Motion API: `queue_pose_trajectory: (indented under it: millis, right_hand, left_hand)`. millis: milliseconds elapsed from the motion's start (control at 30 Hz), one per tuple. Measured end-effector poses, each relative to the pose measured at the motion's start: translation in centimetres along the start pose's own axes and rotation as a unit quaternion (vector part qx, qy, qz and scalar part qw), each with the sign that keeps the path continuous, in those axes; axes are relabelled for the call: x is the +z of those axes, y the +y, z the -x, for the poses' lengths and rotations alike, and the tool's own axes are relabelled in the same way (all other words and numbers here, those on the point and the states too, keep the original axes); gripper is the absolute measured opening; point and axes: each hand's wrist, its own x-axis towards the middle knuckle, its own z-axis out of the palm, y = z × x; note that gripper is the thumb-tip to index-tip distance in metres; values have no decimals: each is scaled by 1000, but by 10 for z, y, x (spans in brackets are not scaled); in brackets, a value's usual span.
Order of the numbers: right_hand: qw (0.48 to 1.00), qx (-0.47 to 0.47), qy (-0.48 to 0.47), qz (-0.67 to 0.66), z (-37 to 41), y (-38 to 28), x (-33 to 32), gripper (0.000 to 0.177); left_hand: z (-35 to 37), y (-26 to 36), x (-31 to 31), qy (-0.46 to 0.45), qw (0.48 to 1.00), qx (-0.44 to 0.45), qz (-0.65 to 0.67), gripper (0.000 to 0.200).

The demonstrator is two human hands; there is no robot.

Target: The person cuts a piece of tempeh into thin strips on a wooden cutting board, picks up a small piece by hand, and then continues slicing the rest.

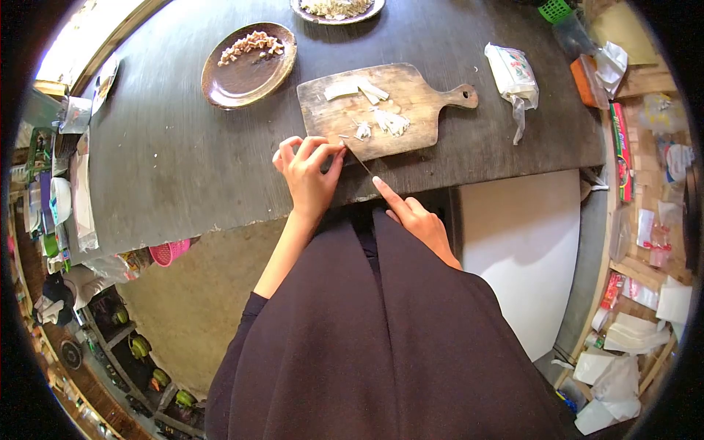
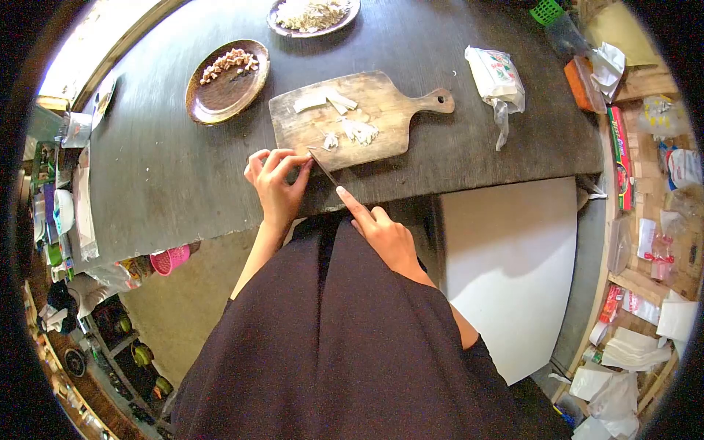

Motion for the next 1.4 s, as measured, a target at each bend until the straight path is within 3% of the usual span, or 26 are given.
queue_pose_trajectory:
  millis: [300,400,800,1400]
  right_hand:
    - [996,46,-70,-11,-5,-11,-14,65]
    - [1000,-15,-1,15,-9,1,3,69]
    - [997,-7,53,63,-15,8,7,74]
    - [1000,2,-19,10,-9,-7,-7,73]
  left_hand:
    - [2,-2,1,4,1000,0,0,12]
    - [2,-1,1,6,1000,0,0,12]
    - [2,1,2,14,1000,-4,-6,12]
    - [2,-1,1,3,1000,-6,-5,14]
